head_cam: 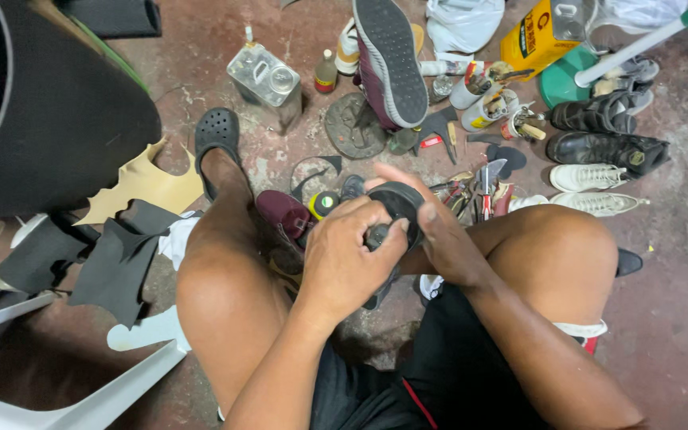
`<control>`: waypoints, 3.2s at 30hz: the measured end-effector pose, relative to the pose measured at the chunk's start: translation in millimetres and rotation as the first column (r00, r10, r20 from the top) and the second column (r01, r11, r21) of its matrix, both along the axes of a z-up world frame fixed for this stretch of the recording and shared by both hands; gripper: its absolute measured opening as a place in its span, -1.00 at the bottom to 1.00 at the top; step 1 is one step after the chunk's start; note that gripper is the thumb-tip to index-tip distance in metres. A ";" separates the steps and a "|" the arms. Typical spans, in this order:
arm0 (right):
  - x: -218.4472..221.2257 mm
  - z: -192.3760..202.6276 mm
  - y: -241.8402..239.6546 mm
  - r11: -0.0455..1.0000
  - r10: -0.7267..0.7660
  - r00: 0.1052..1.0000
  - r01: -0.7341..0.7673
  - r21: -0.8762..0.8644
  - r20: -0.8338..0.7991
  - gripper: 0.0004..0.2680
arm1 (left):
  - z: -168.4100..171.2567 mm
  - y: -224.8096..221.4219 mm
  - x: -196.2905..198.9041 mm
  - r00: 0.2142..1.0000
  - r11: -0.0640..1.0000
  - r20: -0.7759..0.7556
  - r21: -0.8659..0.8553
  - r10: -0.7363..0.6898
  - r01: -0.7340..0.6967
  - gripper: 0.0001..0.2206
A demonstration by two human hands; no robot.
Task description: The person sews a black strap onto a shoe sole using a needle and thread, trims the strap and sole with scissors, and applies glue to the interior parts of the shoe before pressing them together.
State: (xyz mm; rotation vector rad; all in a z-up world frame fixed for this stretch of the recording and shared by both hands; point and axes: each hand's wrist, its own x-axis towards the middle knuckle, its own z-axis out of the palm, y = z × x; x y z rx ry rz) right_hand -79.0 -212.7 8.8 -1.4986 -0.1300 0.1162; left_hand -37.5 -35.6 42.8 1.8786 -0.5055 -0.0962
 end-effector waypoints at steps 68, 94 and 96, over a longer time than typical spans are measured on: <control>-22.2 33.5 -13.5 0.988 -0.156 0.963 0.156 0.018 0.220 -0.48 | -22.7 6.4 -2.0 0.948 0.882 -0.007 -0.367 -0.320 0.295 -0.82; -26.4 39.6 -14.2 0.952 -0.173 0.940 0.236 -0.195 0.293 -0.53 | -28.4 1.9 -3.7 0.943 0.864 -0.039 -0.415 -0.331 0.286 -0.80; -23.6 32.9 -15.8 0.970 -0.200 0.957 0.223 -0.094 0.213 -0.53 | -26.4 -1.6 -4.6 0.951 0.892 -0.067 -0.373 -0.301 0.256 -0.81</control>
